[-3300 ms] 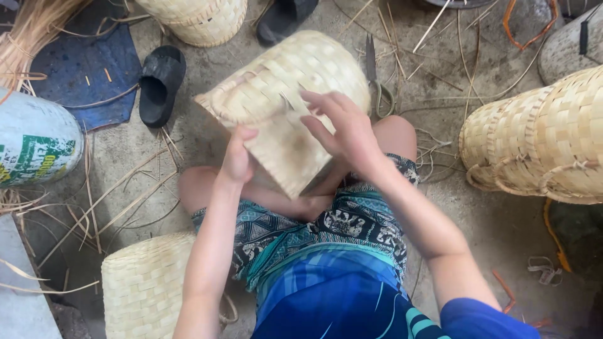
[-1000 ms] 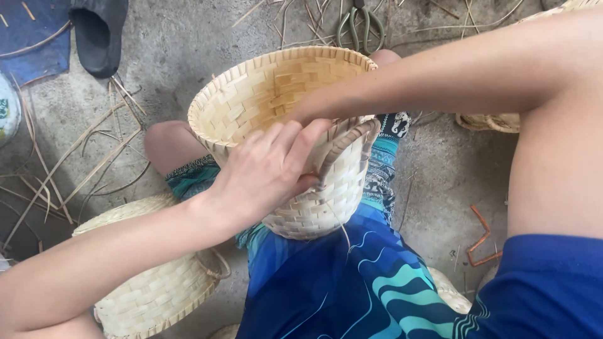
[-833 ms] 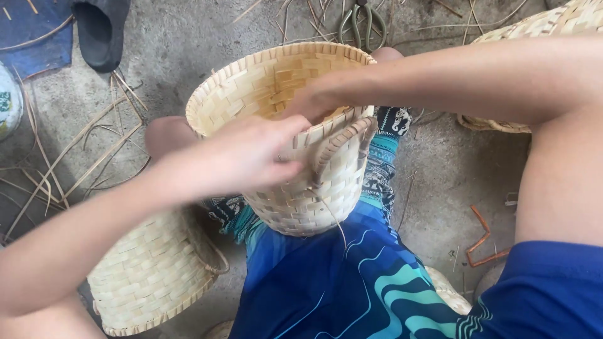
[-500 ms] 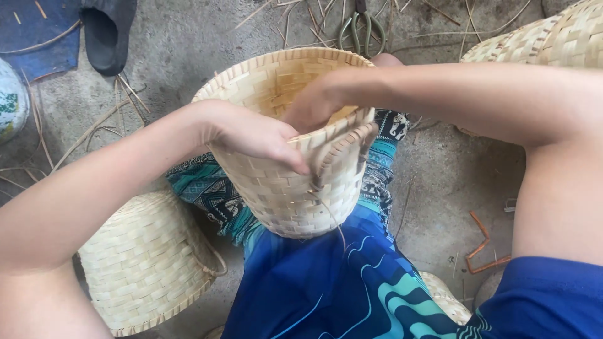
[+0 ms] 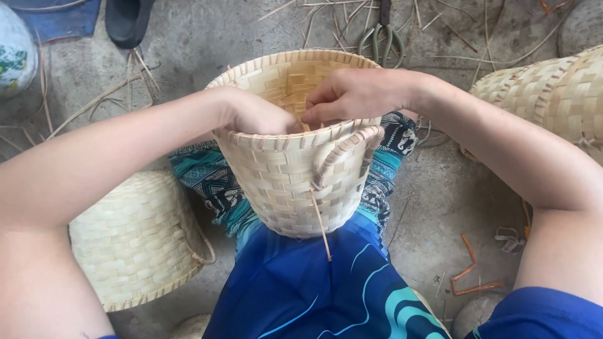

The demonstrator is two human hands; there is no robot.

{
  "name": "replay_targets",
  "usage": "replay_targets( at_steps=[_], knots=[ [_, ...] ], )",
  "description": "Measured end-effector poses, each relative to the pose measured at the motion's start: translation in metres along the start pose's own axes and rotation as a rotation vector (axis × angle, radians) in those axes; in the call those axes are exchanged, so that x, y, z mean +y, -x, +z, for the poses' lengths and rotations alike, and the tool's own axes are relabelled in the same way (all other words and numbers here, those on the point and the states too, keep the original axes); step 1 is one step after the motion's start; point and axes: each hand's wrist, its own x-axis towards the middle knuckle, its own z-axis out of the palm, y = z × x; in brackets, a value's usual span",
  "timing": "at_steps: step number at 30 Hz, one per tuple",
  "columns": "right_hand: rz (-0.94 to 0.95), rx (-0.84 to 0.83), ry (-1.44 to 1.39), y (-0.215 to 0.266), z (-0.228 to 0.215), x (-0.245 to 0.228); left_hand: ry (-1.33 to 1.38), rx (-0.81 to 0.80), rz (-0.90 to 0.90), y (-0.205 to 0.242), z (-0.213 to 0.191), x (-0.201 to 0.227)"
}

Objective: Weaving and assembling bamboo baskets while sitting on the floor.

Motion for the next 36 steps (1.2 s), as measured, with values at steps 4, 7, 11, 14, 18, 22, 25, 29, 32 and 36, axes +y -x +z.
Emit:
replay_targets(
  at_steps=[4,7,11,14,18,22,25,29,32,36],
  knots=[
    [-0.019,0.029,-0.004,-0.005,0.004,0.005,-0.197,0.039,0.116,-0.017,0.002,-0.022],
    [-0.103,0.051,-0.002,-0.01,0.005,0.007,-0.142,0.042,0.133,-0.017,0.005,-0.027],
    [-0.113,0.065,0.013,-0.012,0.006,0.01,-0.176,0.079,0.082,-0.01,0.004,-0.026],
    [-0.119,0.095,0.025,-0.013,0.007,0.02,-0.169,0.11,0.06,-0.009,0.002,-0.022],
    [-0.536,0.654,0.137,0.002,0.031,0.048,-0.231,0.133,0.054,-0.007,0.0,-0.026],
    [-0.852,1.138,0.813,0.071,0.091,0.059,0.195,0.317,-0.105,0.024,0.001,-0.004],
    [-0.895,0.874,0.589,0.054,0.148,0.048,0.297,0.364,-0.055,0.037,0.006,-0.003],
    [-0.784,0.845,0.581,0.042,0.175,0.045,-0.019,0.163,-0.154,0.053,0.008,0.036],
    [-0.764,0.902,0.559,0.032,0.185,0.047,-0.261,0.27,-0.191,0.065,0.021,0.056],
    [-0.817,0.943,0.412,0.024,0.181,0.046,-0.299,0.279,-0.169,0.055,0.016,0.037]
  ],
)
